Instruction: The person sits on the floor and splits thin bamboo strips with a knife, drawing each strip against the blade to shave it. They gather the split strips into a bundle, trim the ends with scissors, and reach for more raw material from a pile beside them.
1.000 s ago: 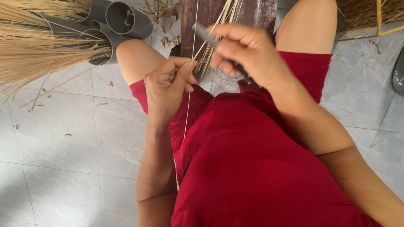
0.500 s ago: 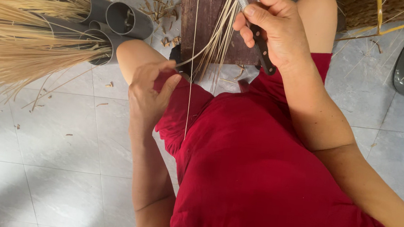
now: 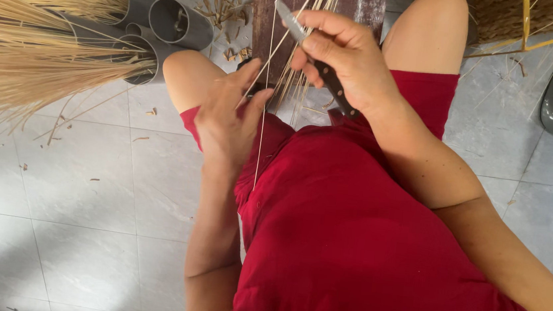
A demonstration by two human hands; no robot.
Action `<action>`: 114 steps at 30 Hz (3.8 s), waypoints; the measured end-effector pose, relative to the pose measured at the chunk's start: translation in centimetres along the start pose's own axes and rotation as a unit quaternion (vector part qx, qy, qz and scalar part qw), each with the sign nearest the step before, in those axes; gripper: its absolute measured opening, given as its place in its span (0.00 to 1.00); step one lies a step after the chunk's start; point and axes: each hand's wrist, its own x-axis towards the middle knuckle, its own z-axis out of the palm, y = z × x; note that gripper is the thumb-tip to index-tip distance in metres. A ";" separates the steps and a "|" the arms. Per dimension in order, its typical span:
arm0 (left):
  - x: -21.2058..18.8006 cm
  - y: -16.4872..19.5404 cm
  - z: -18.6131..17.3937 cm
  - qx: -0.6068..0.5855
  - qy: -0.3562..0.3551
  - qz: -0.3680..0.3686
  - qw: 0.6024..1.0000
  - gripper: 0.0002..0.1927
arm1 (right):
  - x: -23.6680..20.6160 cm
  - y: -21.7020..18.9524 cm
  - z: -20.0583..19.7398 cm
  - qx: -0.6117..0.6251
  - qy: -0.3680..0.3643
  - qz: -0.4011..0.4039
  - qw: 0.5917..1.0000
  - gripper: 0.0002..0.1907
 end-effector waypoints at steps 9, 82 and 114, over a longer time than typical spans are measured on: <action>-0.1 -0.8 1.6 -0.077 0.011 -0.093 0.993 0.04 | -0.5 0.7 2.0 -0.073 -0.047 0.041 0.995 0.17; 2.6 -4.8 5.1 -0.373 -0.094 -0.262 0.885 0.11 | -2.6 0.8 -8.7 0.023 0.123 -0.005 0.992 0.16; 2.2 -9.6 12.3 0.096 0.063 -0.027 0.993 0.24 | -1.5 5.9 -11.8 0.007 0.115 0.110 0.987 0.14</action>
